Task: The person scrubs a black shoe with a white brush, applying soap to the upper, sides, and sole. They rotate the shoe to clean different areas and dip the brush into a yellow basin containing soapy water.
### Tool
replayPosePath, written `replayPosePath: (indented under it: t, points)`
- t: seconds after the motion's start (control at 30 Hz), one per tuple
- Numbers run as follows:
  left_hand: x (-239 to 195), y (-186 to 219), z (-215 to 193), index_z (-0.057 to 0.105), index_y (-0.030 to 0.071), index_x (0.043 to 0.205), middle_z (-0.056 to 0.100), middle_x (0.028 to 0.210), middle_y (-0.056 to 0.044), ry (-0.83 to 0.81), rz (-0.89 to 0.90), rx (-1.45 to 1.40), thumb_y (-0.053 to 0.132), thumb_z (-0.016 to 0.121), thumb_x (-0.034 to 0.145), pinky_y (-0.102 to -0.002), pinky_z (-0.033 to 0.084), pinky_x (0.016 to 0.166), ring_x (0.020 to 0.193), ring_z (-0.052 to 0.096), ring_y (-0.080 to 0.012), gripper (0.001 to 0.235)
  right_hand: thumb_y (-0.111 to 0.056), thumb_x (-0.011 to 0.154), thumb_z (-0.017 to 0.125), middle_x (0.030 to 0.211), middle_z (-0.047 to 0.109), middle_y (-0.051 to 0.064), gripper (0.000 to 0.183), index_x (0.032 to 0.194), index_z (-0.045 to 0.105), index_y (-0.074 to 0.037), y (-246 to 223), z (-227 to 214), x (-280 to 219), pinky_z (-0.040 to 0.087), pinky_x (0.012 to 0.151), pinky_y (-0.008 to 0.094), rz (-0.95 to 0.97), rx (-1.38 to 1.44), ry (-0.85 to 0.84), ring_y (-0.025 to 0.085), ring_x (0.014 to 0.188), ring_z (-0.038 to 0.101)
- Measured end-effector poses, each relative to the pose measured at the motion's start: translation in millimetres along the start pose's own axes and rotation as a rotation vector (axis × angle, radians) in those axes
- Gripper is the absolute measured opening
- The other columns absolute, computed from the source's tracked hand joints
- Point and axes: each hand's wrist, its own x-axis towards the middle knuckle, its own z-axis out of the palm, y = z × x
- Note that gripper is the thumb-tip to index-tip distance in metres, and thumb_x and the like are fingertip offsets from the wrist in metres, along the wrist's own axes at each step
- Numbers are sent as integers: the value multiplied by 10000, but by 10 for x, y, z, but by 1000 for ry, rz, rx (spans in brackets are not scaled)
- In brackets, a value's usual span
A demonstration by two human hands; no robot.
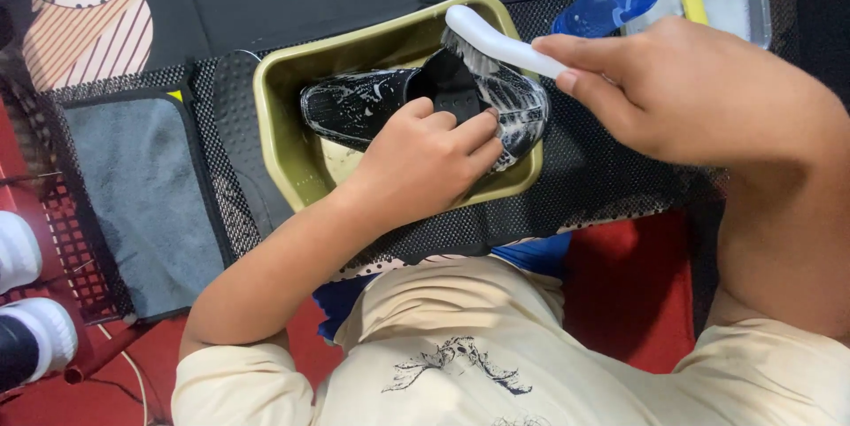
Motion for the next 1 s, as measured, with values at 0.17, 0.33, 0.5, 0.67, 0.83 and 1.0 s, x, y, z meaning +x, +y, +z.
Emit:
replayPosePath:
  t: [0.17, 0.33, 0.5, 0.67, 0.83, 1.0]
  points:
    - [14, -13, -51, 637, 162, 887, 677, 1094, -16, -40, 13, -16, 141, 626, 891, -363, 361, 556, 532, 523, -210, 24, -326, 1043, 451, 623, 701, 209, 512, 1535, 575, -262, 125, 110, -38, 468, 604, 484, -56, 53, 94, 407, 533, 628]
    - [8, -25, -46, 640, 159, 923, 663, 1119, -12, -44, 13, -31, 157, 620, 893, -357, 359, 548, 539, 521, -203, 36, -340, 1013, 445, 438, 530, 200, 570, 1574, 515, -421, 515, 229, -236, 428, 555, 419, 89, 95, -22, 339, 432, 525]
    - [9, -47, -41, 615, 155, 876, 645, 1067, -23, -3, 32, -50, 136, 608, 930, -347, 352, 532, 534, 480, -199, 58, -369, 1000, 466, 384, 506, 134, 547, 1538, 555, -402, 746, 348, -369, 471, 557, 369, 102, 71, 9, 282, 403, 543]
    - [-2, -64, 1, 652, 160, 934, 682, 1127, -19, 21, 46, -42, 150, 612, 936, -339, 361, 529, 547, 508, -191, 42, -333, 1026, 435, 485, 559, 203, 537, 1553, 540, -357, 313, 201, -107, 434, 565, 418, 30, 118, 19, 334, 448, 544]
    - [0, -68, -6, 638, 162, 910, 679, 1081, -5, 60, 37, -50, 147, 609, 954, -340, 355, 509, 525, 491, -191, 55, -292, 1055, 393, 527, 596, 195, 510, 1545, 526, -335, -19, 108, 163, 445, 581, 448, -33, 162, 4, 363, 459, 563]
    - [-19, -59, 27, 639, 166, 947, 669, 1106, -7, 43, 17, -67, 189, 613, 969, -346, 353, 499, 531, 528, -192, 41, -350, 1046, 402, 618, 666, 189, 514, 1537, 552, -359, 172, 77, 110, 455, 658, 425, -19, 82, -55, 348, 558, 574]
